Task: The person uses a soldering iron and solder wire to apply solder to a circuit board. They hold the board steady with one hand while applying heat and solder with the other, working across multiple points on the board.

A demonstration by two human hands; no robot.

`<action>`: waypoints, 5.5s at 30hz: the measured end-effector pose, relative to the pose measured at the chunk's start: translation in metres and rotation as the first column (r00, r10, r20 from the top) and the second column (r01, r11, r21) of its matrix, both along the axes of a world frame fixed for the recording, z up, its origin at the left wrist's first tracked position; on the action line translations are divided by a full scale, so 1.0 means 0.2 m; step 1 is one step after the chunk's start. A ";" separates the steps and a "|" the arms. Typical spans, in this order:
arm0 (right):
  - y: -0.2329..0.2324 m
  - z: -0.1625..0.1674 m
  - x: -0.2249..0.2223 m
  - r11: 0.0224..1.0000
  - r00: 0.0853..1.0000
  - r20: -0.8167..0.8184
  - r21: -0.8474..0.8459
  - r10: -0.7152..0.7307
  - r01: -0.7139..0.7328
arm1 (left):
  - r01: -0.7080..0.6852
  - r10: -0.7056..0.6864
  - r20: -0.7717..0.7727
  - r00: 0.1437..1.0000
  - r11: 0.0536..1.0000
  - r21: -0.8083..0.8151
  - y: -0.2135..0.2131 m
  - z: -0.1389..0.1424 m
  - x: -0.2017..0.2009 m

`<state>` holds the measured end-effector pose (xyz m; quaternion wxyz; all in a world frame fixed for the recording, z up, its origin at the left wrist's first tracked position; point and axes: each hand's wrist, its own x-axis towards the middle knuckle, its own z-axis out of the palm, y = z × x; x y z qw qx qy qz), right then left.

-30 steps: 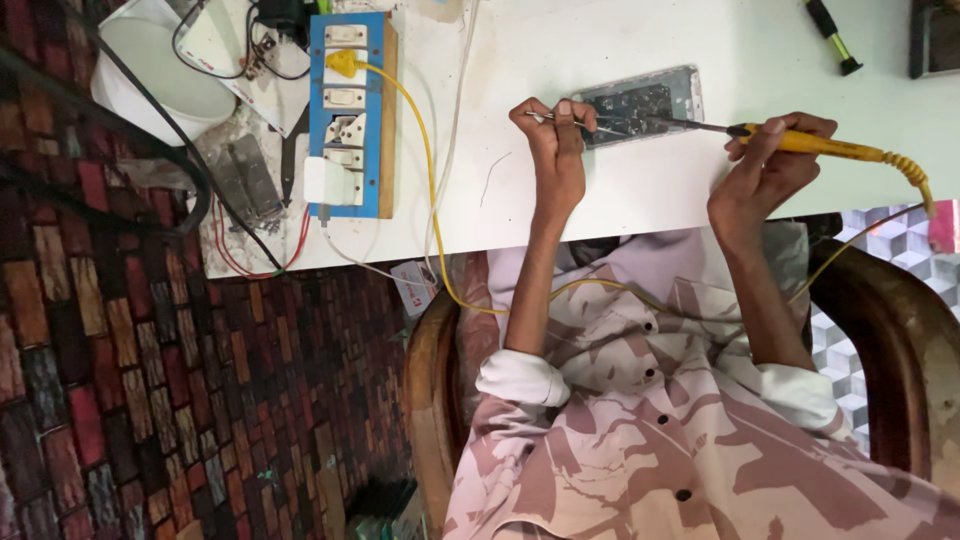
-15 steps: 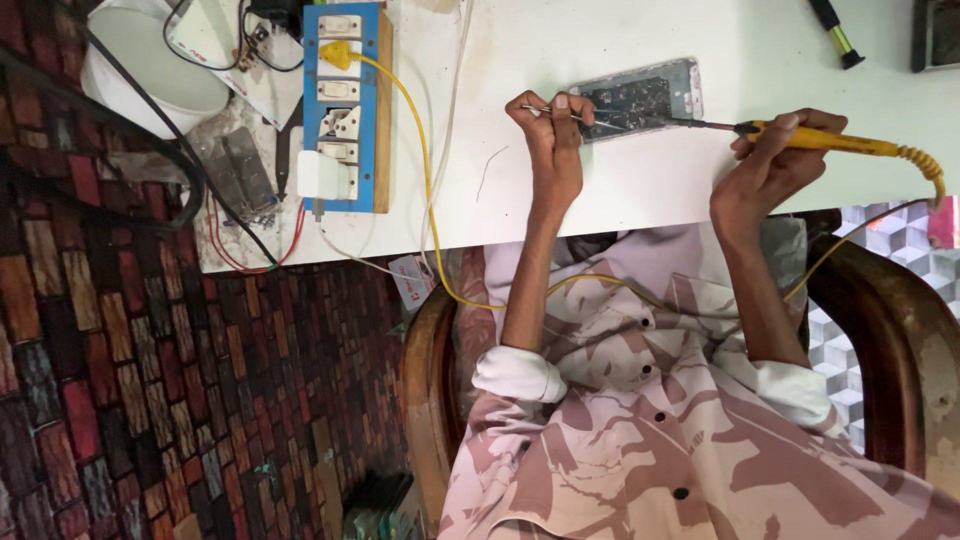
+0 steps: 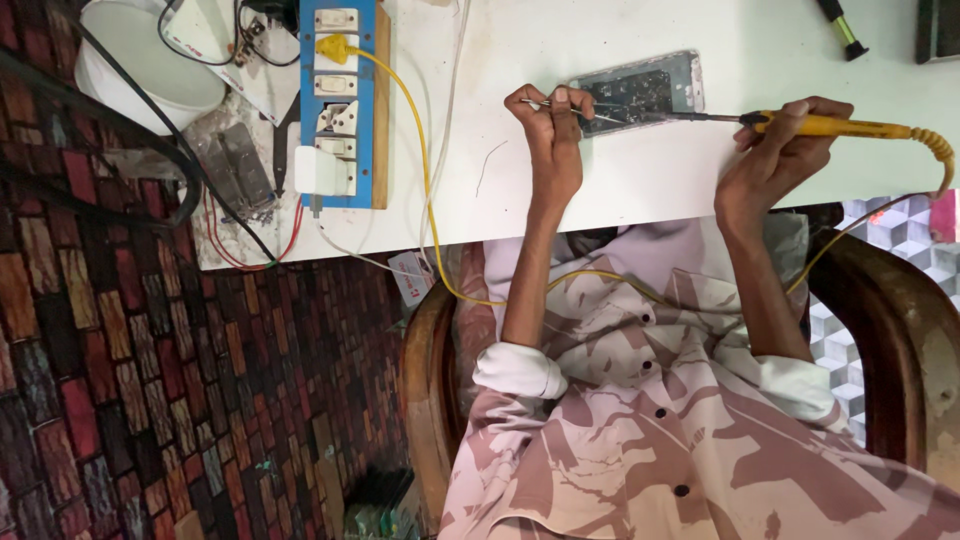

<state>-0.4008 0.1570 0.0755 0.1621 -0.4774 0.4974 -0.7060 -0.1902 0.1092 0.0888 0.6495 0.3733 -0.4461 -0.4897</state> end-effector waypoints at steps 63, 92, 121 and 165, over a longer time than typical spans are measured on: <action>-0.06 0.03 -0.01 0.999 0.999 0.016 0.022 0.048 -0.048 | -0.028 0.037 0.081 0.996 0.994 -0.104 -0.07 -0.04 -0.06; -0.11 -0.01 -0.10 0.997 0.996 0.064 0.048 0.058 -0.062 | -0.075 0.086 0.099 0.991 0.992 -0.106 -0.08 -0.07 -0.11; -0.11 -0.01 -0.08 0.988 0.994 0.096 0.153 -0.047 0.032 | 0.029 -0.034 -0.034 0.999 0.990 -0.138 -0.09 -0.09 -0.10; -0.25 0.12 -0.13 0.985 0.953 0.304 0.162 0.013 -0.065 | 0.013 -0.007 0.081 0.997 0.997 -0.077 -0.19 -0.02 -0.13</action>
